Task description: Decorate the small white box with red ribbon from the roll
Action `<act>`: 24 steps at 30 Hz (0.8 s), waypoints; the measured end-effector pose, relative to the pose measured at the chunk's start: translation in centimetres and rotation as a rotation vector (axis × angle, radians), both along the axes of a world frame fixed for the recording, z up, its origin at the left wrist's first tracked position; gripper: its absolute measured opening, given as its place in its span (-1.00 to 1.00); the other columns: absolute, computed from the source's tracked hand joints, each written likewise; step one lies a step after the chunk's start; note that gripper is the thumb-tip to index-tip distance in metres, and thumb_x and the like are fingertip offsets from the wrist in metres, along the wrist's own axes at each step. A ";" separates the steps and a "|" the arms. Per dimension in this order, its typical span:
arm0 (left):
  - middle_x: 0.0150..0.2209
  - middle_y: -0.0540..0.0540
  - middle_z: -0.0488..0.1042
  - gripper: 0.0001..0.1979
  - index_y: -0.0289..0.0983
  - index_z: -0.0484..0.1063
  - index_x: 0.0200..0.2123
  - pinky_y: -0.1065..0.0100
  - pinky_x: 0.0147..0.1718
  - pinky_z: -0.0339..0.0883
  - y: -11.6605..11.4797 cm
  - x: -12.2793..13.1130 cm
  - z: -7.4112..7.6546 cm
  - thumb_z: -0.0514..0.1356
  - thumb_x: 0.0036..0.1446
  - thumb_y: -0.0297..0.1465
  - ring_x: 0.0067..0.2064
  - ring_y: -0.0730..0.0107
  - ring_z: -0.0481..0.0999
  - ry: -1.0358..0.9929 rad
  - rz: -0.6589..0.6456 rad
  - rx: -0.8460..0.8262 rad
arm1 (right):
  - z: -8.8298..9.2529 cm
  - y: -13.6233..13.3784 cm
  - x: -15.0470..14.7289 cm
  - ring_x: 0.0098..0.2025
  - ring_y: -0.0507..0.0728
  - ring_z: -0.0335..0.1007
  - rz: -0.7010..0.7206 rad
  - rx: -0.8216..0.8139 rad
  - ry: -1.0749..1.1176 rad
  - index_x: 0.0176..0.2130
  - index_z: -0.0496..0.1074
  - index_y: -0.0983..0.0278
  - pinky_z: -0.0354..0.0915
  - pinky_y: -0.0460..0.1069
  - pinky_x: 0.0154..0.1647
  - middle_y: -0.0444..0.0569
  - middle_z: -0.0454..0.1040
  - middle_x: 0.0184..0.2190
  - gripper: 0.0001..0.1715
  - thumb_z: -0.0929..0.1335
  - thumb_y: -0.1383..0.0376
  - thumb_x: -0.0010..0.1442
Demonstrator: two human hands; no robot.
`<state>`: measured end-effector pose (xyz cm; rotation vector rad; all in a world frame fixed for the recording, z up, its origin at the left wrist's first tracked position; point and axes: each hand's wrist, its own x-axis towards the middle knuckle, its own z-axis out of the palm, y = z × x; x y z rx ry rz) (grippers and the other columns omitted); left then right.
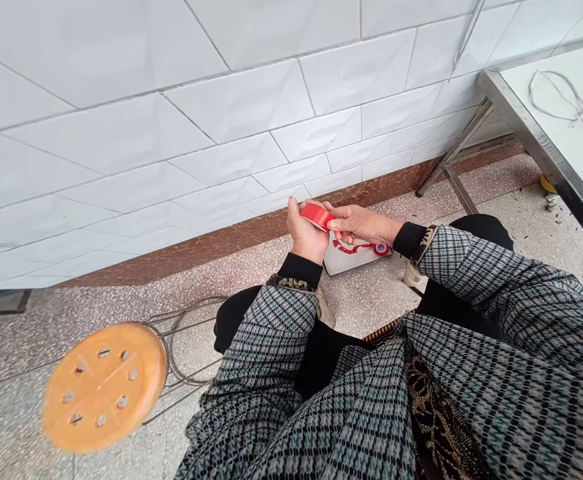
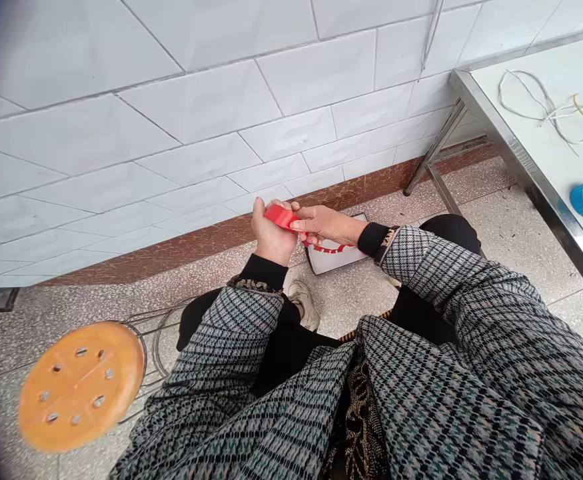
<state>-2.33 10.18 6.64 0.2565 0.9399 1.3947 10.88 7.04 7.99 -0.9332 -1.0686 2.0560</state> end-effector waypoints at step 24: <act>-0.70 -0.03 0.30 -0.34 -0.16 0.36 -0.68 0.27 -0.43 0.26 -0.3 -1.3 0.6 -0.01 0.45 -0.01 -0.57 0.37 0.30 0.738 -0.053 0.341 | 0.7 0.1 0.4 -0.70 -0.14 0.13 0.016 -0.152 0.027 -0.36 0.42 0.35 0.08 -0.24 -0.74 -0.23 0.40 -0.62 -0.53 0.65 0.13 0.11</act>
